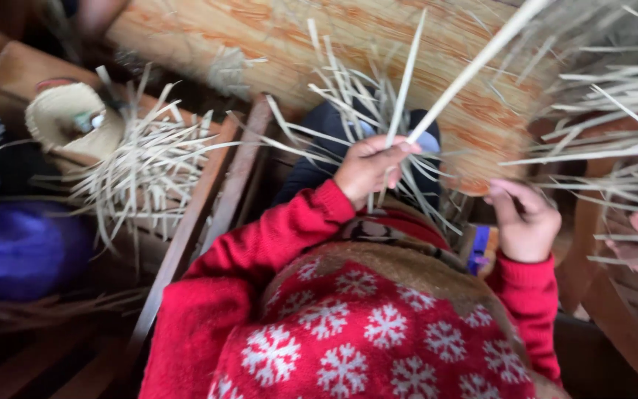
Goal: Weaving dried plant fibers to create a basket or container.
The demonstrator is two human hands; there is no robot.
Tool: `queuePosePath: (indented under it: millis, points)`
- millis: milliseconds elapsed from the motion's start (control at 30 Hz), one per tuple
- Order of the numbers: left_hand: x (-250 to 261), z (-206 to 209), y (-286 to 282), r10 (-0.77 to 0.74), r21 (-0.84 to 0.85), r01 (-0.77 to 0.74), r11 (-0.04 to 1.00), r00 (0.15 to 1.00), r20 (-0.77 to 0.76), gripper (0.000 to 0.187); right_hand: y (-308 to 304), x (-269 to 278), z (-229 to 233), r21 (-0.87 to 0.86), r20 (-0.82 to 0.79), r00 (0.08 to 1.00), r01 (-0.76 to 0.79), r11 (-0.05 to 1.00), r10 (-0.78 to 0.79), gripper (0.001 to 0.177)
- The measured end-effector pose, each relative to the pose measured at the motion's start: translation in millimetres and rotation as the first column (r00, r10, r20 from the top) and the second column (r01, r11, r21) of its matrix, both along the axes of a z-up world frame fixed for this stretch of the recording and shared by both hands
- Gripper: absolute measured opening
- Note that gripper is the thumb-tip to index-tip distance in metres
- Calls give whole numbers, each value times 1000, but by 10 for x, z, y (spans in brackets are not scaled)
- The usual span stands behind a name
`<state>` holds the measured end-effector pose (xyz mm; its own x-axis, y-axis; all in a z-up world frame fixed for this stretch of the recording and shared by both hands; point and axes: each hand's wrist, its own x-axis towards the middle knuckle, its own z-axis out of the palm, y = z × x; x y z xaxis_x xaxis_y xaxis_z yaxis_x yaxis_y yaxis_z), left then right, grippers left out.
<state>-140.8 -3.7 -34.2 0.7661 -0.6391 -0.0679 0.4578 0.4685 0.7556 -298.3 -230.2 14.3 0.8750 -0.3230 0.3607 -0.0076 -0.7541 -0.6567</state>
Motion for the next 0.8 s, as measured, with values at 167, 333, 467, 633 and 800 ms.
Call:
queuePosePath:
  millis: [167,333,467,633,800]
  points:
    - [-70,114,13,-24,-4,24,1000,998,-57,22,382,478,249,220,125,984,-152,964,127,16]
    - [-85,21,-5,-86,22,86,996,996,9,18,743,866,222,366,171,943,-329,871,285,9]
    - [-85,70,36,-106,23,106,994,994,10,21,701,923,148,405,164,946,-322,856,278,7]
    - [-78,76,49,-146,33,143,989,986,85,17,409,963,31,467,289,953,-221,856,88,6]
    - [-85,197,96,-165,58,159,986,980,108,16,329,962,50,447,337,940,-203,871,47,7]
